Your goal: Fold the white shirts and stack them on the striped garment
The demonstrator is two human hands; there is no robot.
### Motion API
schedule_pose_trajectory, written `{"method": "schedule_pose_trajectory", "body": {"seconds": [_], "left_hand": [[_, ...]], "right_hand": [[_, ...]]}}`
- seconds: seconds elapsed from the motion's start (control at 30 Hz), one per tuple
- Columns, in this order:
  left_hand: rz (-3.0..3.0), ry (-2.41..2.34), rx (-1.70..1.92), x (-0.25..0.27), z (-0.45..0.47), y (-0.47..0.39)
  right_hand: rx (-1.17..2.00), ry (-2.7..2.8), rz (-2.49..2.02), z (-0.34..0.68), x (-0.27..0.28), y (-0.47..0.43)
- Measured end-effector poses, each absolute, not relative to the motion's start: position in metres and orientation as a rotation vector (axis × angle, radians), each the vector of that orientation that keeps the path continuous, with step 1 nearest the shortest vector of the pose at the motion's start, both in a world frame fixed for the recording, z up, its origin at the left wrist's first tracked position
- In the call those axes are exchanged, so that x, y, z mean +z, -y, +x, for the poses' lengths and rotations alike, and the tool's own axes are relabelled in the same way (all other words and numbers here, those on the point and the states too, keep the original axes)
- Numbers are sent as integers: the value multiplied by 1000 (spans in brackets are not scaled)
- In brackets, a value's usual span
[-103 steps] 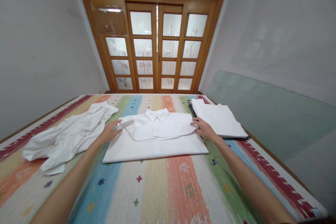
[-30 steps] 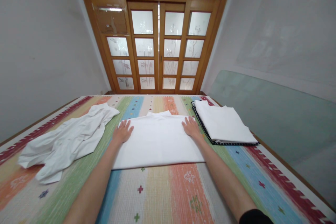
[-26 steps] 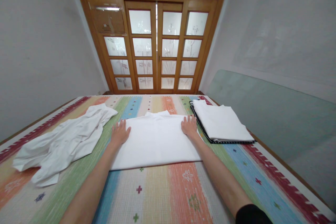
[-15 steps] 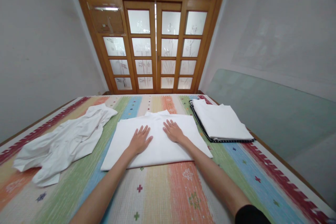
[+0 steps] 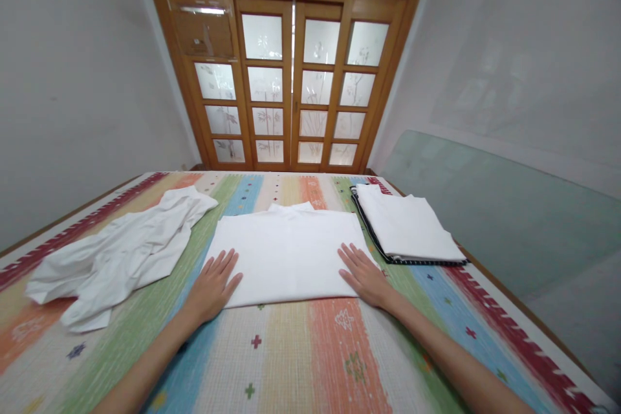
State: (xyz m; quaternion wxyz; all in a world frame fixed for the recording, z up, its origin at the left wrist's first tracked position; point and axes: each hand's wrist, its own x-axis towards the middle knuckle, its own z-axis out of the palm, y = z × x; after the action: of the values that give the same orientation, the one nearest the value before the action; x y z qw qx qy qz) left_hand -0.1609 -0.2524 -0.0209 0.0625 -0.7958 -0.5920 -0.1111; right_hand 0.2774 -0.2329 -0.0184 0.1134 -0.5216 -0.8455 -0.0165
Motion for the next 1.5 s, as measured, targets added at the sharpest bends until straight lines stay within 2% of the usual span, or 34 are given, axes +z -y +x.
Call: {"method": "schedule_pose_trajectory", "body": {"seconds": [0.2,0.3,0.53,0.67,0.83,1.07,1.2,1.5], "left_hand": [[-2397,1802,-280,-20,-162,273],[-2435,1826,-244,-18,-135,279],[-2971,1393,-254,8,-41,308],[-3142,1243,-190,16,-11,329],[-3089,1235,-282,9,-5,342],[-3001,1250,-368,9,-9,349],[-2864,1393,-443,6,3,339],[-2782,1318,-263,3,-9,310]], "right_hand": [[-54,2491,-1444,293,-23,269],[52,2555,-1386,276,-17,264],[499,2716,-996,191,12,220],[434,2755,-936,143,11,187],[247,2761,-1094,109,6,139],[245,2631,-1514,119,16,77],[231,2581,-1586,119,19,61],[228,2495,-1678,139,23,42]]}}
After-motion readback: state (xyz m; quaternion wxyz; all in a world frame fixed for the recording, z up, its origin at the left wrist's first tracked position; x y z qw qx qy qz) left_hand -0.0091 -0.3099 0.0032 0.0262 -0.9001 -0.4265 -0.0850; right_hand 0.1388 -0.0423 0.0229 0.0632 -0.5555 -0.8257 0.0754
